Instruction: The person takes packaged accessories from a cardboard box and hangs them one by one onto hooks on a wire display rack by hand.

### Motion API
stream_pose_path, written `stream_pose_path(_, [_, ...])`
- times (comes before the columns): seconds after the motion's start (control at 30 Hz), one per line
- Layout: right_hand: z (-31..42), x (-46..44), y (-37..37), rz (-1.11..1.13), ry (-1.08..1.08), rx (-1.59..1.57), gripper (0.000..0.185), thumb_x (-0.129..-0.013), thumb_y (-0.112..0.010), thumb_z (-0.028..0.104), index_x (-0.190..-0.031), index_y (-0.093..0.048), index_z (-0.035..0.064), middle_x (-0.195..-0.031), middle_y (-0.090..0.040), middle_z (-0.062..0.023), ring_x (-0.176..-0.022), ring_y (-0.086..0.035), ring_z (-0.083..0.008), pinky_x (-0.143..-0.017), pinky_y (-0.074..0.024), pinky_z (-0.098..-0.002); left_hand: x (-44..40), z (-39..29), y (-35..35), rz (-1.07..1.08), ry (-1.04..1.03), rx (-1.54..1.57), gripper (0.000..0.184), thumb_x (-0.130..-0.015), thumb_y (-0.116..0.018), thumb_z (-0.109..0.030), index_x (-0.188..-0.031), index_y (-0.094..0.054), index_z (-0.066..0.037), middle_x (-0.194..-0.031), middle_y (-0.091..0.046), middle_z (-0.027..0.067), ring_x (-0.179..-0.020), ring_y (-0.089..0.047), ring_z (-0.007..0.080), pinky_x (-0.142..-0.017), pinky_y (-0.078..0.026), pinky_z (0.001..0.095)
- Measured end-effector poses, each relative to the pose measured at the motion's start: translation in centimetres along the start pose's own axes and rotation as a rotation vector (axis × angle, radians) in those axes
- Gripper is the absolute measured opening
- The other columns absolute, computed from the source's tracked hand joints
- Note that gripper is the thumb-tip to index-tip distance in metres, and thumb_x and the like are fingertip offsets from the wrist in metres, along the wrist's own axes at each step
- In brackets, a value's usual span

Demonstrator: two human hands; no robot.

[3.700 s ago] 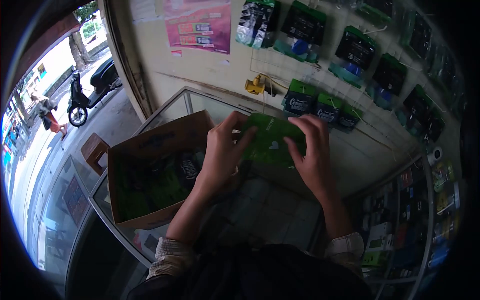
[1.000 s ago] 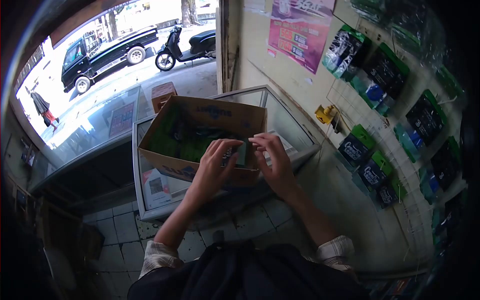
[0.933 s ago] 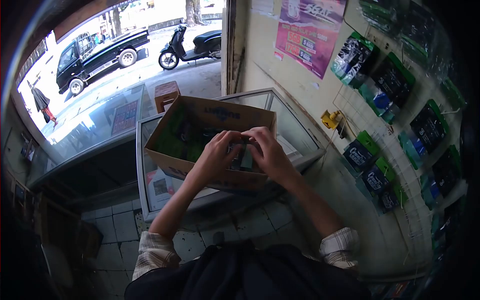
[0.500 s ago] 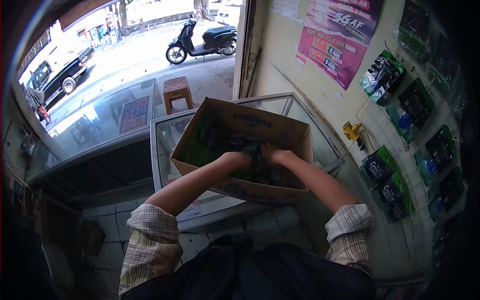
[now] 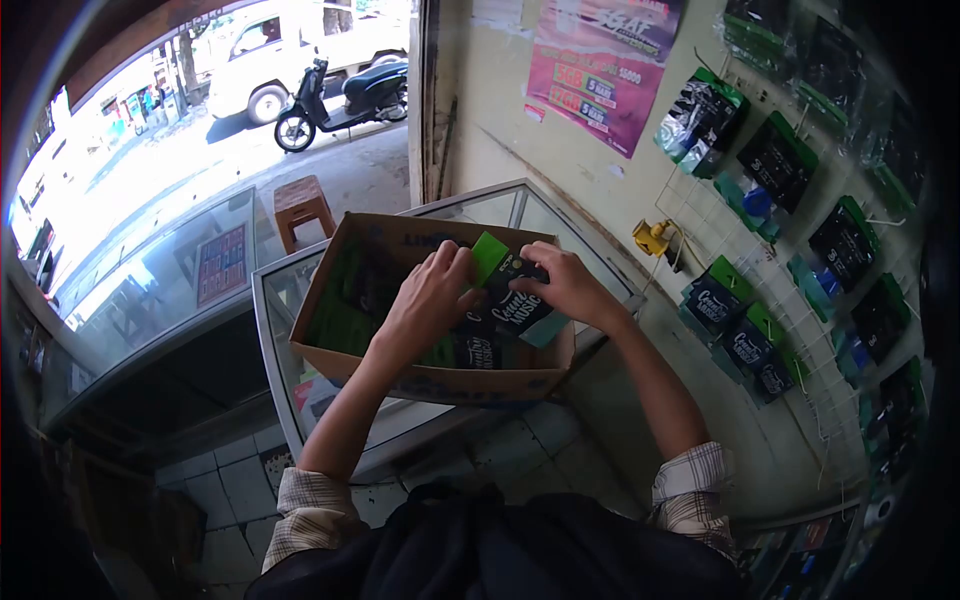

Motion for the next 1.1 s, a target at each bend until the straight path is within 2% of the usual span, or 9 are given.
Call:
stream_pose_path(0.07, [2.4,3.1,5.1,-0.147,-0.033,-0.025,0.032,-0.080,-0.070,0.019,-0.098,-0.055,-0.0027,-0.087,-0.055,-0.0097,-0.077,-0.055,-0.0146,-0.069,-0.0454,-0.0282,-0.9,-3.8,2.3,-0.114,-0.087,0.066,0.032,-0.075,-0.070,-0.010,-0.093,-0.044,-0.003,-0.098,-0.052,0.0130,-0.090,-0.057,0.0327,-0.076,-0.046,0.0417])
stream_pose_path(0.2, [4.4,11.6,11.9,-0.411,-0.148,-0.020,0.030,-0.078,-0.072,0.012,-0.099,-0.055,-0.0008,-0.082,-0.048,-0.0042,-0.078,-0.049,-0.0067,-0.068,-0.0421,-0.0228,-1.7,-10.0,2.3,-0.299,-0.157,0.463,0.036,-0.073,-0.071,0.000,-0.093,-0.041,-0.005,-0.091,-0.053,0.0094,-0.088,-0.055,0.0209,-0.079,-0.046,0.0337])
stream_pose_path(0.23, [3.9,13.9,12.6,-0.448,-0.189,0.004,0.030,-0.078,-0.072,0.012,-0.099,-0.055,-0.0008,-0.082,-0.048,-0.0042,-0.078,-0.049,-0.0067,-0.068,-0.0421,-0.0228,-1.9,-11.1,1.4,-0.315,-0.126,0.660,0.036,-0.074,-0.069,0.002,-0.095,-0.041,-0.005,-0.093,-0.053,0.0085,-0.090,-0.055,0.0179,-0.080,-0.046,0.0321])
stream_pose_path(0.3, [4.4,19.1,15.1,-0.682,-0.086,0.049,0.032,-0.078,-0.072,0.015,-0.095,-0.053,-0.0043,-0.083,-0.050,-0.0113,-0.071,-0.051,-0.0210,-0.064,-0.0425,-0.0291,-2.6,-14.0,-3.0,-0.262,-0.161,1.110,0.043,-0.076,-0.063,0.009,-0.106,-0.036,-0.007,-0.104,-0.048,0.0068,-0.100,-0.052,0.0158,-0.083,-0.048,0.0305])
stream_pose_path(0.43, [-0.1,30.0,17.0,-0.993,-0.266,-0.178,0.024,-0.081,-0.070,0.011,-0.092,-0.053,-0.0030,-0.084,-0.053,-0.0061,-0.076,-0.051,-0.0135,-0.068,-0.0425,-0.0259,-2.9,-23.1,-10.7,-0.021,-0.134,1.497,0.070,-0.077,-0.058,0.015,-0.133,-0.024,-0.011,-0.108,-0.043,0.0060,-0.107,-0.051,0.0172,-0.086,-0.048,0.0281])
stream_pose_path(0.53, [-1.8,37.0,18.0,-1.176,-0.340,-0.199,0.017,-0.085,-0.066,0.009,-0.092,-0.054,-0.0009,-0.082,-0.056,-0.0019,-0.076,-0.051,-0.0073,-0.069,-0.0430,-0.0231,-2.0,-30.3,-16.6,0.134,-0.182,1.493,0.083,-0.077,-0.059,0.015,-0.140,-0.013,-0.012,-0.113,-0.041,0.0066,-0.109,-0.049,0.0171,-0.088,-0.047,0.0294])
stream_pose_path(0.7, [-5.1,46.7,18.9,-1.430,-0.430,-0.186,0.014,-0.088,-0.062,0.012,-0.092,-0.054,0.0011,-0.079,-0.058,0.0003,-0.072,-0.051,-0.0036,-0.064,-0.0427,-0.0201,-0.5,-37.9,-23.4,0.250,-0.236,1.462,0.069,-0.077,-0.063,0.010,-0.135,-0.030,-0.008,-0.116,-0.043,0.0075,-0.106,-0.050,0.0168,-0.084,-0.049,0.0287])
stream_pose_path(0.9, [-9.1,50.0,21.3,-1.441,-0.463,-0.147,0.016,-0.088,-0.062,0.013,-0.092,-0.054,-0.0003,-0.078,-0.057,0.0001,-0.071,-0.049,-0.0033,-0.062,-0.0425,-0.0205,-1.4,-41.0,-27.6,0.188,-0.185,1.343,0.053,-0.081,-0.061,0.007,-0.129,-0.040,-0.004,-0.121,-0.047,0.0068,-0.104,-0.051,0.0135,-0.080,-0.051,0.0264])
stream_pose_path(1.1, [-15.2,50.2,20.7,-1.413,-0.512,-0.226,0.023,-0.088,-0.063,0.018,-0.097,-0.056,-0.0011,-0.082,-0.058,-0.0014,-0.073,-0.051,-0.0057,-0.063,-0.0433,-0.0229,-3.0,-40.2,-30.8,0.115,-0.196,1.064,0.053,-0.081,-0.063,0.003,-0.129,-0.048,-0.013,-0.120,-0.045,0.0049,-0.106,-0.049,0.0167,-0.074,-0.049,0.0256])
Point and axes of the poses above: each hand's wrist, its own x-axis away from the middle knuckle, its own y-axis out of the back of the hand, z = x × y, the point moved 10 cm from there along -x, towards the middle knuckle
